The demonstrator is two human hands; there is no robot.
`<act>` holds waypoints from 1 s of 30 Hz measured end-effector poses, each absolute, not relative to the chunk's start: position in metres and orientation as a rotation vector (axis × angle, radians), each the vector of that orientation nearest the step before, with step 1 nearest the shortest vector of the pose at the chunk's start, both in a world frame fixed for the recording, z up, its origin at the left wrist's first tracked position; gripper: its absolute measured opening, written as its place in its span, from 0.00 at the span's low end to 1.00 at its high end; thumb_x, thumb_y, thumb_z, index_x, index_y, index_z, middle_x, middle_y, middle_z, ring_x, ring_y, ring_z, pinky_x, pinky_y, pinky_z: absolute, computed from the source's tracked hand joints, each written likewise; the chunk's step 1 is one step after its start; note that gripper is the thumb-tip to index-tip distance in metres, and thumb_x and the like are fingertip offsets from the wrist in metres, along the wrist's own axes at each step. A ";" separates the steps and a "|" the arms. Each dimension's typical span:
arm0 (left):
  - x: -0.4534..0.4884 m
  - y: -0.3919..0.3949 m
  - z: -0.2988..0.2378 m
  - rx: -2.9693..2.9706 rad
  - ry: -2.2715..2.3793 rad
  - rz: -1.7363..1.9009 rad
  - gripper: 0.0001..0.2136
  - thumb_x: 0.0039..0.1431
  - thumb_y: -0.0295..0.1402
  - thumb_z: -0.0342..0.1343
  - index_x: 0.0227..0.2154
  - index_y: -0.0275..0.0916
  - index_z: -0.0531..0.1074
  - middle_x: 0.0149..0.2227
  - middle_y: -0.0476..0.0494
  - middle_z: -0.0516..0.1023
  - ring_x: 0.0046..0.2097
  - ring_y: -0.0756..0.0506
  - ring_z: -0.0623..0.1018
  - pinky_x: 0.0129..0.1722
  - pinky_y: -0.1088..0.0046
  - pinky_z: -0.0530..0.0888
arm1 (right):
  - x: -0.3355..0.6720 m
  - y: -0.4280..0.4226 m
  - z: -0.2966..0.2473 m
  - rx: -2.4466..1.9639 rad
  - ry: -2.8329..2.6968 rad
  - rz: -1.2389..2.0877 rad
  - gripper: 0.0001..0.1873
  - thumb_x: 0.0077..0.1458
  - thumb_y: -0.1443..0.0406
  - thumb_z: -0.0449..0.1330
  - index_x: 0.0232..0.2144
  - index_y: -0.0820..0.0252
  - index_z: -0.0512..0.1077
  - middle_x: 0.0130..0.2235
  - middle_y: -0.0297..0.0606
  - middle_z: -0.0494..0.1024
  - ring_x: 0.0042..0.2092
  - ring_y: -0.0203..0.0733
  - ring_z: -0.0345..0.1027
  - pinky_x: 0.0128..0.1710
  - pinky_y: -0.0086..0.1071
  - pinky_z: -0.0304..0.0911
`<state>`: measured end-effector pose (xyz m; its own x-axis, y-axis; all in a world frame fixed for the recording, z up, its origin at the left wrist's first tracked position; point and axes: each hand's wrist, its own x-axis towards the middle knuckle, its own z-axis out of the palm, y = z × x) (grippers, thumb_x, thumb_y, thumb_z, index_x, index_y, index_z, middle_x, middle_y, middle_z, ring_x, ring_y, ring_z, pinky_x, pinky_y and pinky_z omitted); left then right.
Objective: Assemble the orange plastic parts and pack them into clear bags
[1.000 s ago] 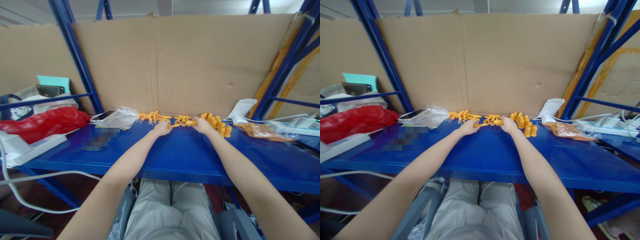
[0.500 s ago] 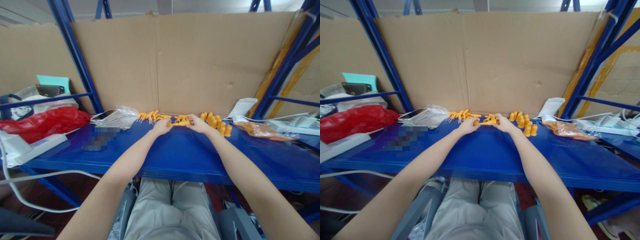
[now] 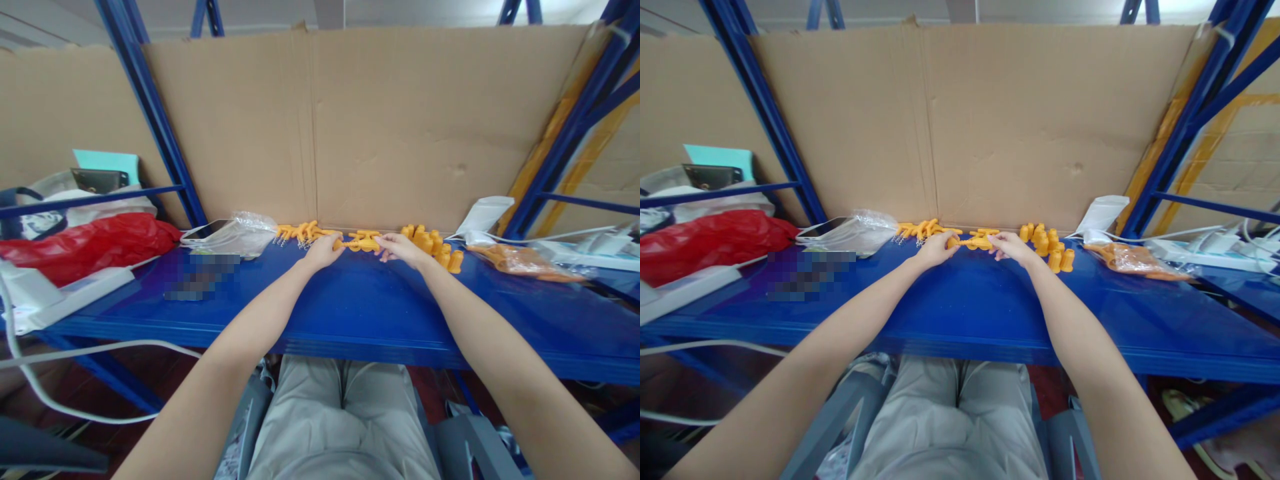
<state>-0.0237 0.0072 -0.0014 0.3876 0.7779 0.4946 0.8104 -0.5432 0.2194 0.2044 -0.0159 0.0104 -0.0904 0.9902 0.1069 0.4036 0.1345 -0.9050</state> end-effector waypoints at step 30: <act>-0.018 0.002 0.004 -2.627 -1.622 -1.031 0.10 0.55 0.28 0.60 0.40 0.38 0.70 0.29 0.50 0.76 0.35 0.47 0.78 0.41 0.72 0.72 | 0.193 -0.025 0.012 -1.460 -1.574 1.052 0.20 0.64 0.53 0.52 0.33 0.64 0.70 0.17 0.35 0.74 0.16 0.31 0.65 0.17 0.21 0.58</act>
